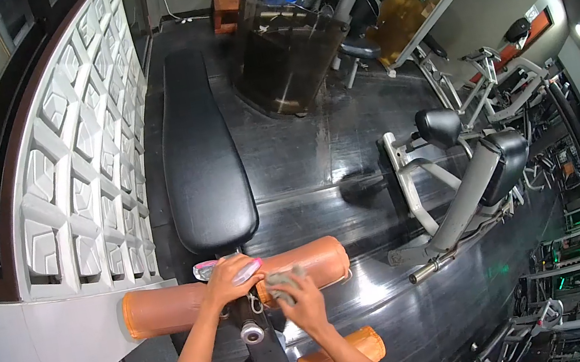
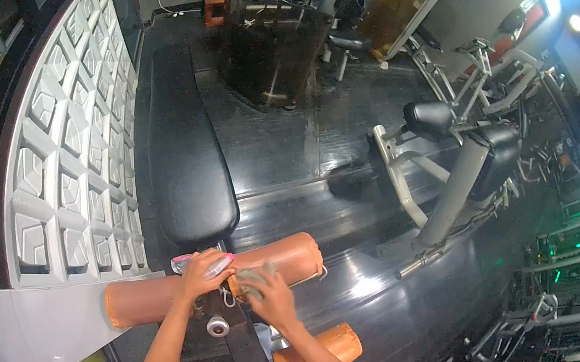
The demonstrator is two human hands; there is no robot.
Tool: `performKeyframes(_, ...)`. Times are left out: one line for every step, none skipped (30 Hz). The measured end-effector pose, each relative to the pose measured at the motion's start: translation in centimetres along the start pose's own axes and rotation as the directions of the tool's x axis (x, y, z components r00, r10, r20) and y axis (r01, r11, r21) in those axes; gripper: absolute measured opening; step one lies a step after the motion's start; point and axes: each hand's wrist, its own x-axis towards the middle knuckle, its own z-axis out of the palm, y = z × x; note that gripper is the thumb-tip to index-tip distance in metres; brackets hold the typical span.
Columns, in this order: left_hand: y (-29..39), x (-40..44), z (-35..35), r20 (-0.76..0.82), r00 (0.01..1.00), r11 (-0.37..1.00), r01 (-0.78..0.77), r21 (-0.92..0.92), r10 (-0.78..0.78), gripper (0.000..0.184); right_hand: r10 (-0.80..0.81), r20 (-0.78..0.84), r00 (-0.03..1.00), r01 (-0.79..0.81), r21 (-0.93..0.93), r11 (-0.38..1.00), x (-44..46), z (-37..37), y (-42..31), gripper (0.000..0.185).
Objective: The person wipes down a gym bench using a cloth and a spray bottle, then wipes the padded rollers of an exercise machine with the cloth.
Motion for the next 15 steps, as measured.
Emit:
performKeyframes(-0.1,-0.1,0.1,-0.002,1.000,1.000,0.001,0.004,-0.001,0.040,-0.054,0.128,0.990,0.050,0.032,0.998,0.1,0.2,-0.4,0.033)
performKeyframes(-0.2,-0.3,0.3,-0.018,1.000,1.000,-0.022,0.004,0.022,0.038,-0.057,0.128,0.990,0.052,0.037,0.998,0.3,0.0,-0.2,0.033)
performKeyframes(-0.4,-0.1,0.3,-0.037,0.998,0.999,-0.050,0.006,0.050,0.037,-0.083,0.135,0.987,0.083,0.008,0.997,0.9,-0.9,0.5,0.033)
performKeyframes(-0.6,0.0,0.3,-0.039,0.998,0.999,-0.051,0.010,0.052,0.037,-0.105,0.145,0.984,0.109,-0.021,0.994,1.3,-2.0,1.2,0.033)
performKeyframes(-0.7,-0.1,0.4,-0.012,1.000,1.000,-0.019,-0.005,0.019,0.036,-0.085,0.120,0.989,0.090,-0.041,0.995,1.7,-3.0,2.5,0.034)
performKeyframes(-0.8,-0.3,0.5,0.015,1.000,1.000,0.016,-0.021,-0.016,0.035,-0.085,0.125,0.988,0.090,-0.041,0.995,1.9,-4.1,3.5,0.034)
performKeyframes(-0.9,-0.2,0.6,0.029,0.999,1.000,0.015,-0.003,-0.015,0.035,0.013,0.066,0.998,-0.007,-0.090,0.996,2.0,-5.3,4.2,0.034)
performKeyframes(-1.0,-0.3,0.7,0.028,0.999,1.000,0.022,-0.010,-0.021,0.035,0.107,0.001,0.994,-0.106,-0.135,0.985,2.1,-5.9,4.6,0.034)
performKeyframes(-1.1,-0.3,0.8,0.029,0.999,1.000,0.014,-0.017,-0.013,0.035,0.107,0.008,0.994,-0.105,-0.141,0.985,2.3,-5.9,4.5,0.034)
performKeyframes(-1.1,-0.2,0.8,0.029,1.000,1.000,0.005,-0.024,-0.005,0.035,0.079,-0.016,0.997,-0.080,-0.163,0.983,2.6,-5.7,4.1,0.033)
performKeyframes(-1.2,-0.2,0.9,0.045,0.999,0.999,0.024,-0.025,-0.022,0.033,0.050,-0.039,0.998,-0.057,-0.185,0.981,2.6,-5.4,3.8,0.032)
performKeyframes(-1.3,-0.2,1.0,0.041,0.999,0.999,0.029,-0.031,-0.028,0.033,0.048,-0.031,0.998,-0.053,-0.188,0.981,2.4,-4.5,3.5,0.032)
performKeyframes(-1.5,-0.2,1.2,0.045,0.999,0.998,0.028,-0.050,-0.026,0.033,0.013,0.020,1.000,-0.009,-0.176,0.984,2.2,-3.2,3.1,0.033)
performKeyframes(-1.8,-0.3,1.2,0.050,0.998,0.997,0.027,-0.066,-0.024,0.032,-0.024,0.070,0.997,0.035,-0.159,0.987,2.0,-1.9,2.6,0.033)
performKeyframes(-1.4,-0.2,1.0,0.038,0.999,0.997,0.007,-0.071,-0.004,0.030,-0.026,0.077,0.997,0.038,-0.156,0.987,1.9,-1.1,1.2,0.033)
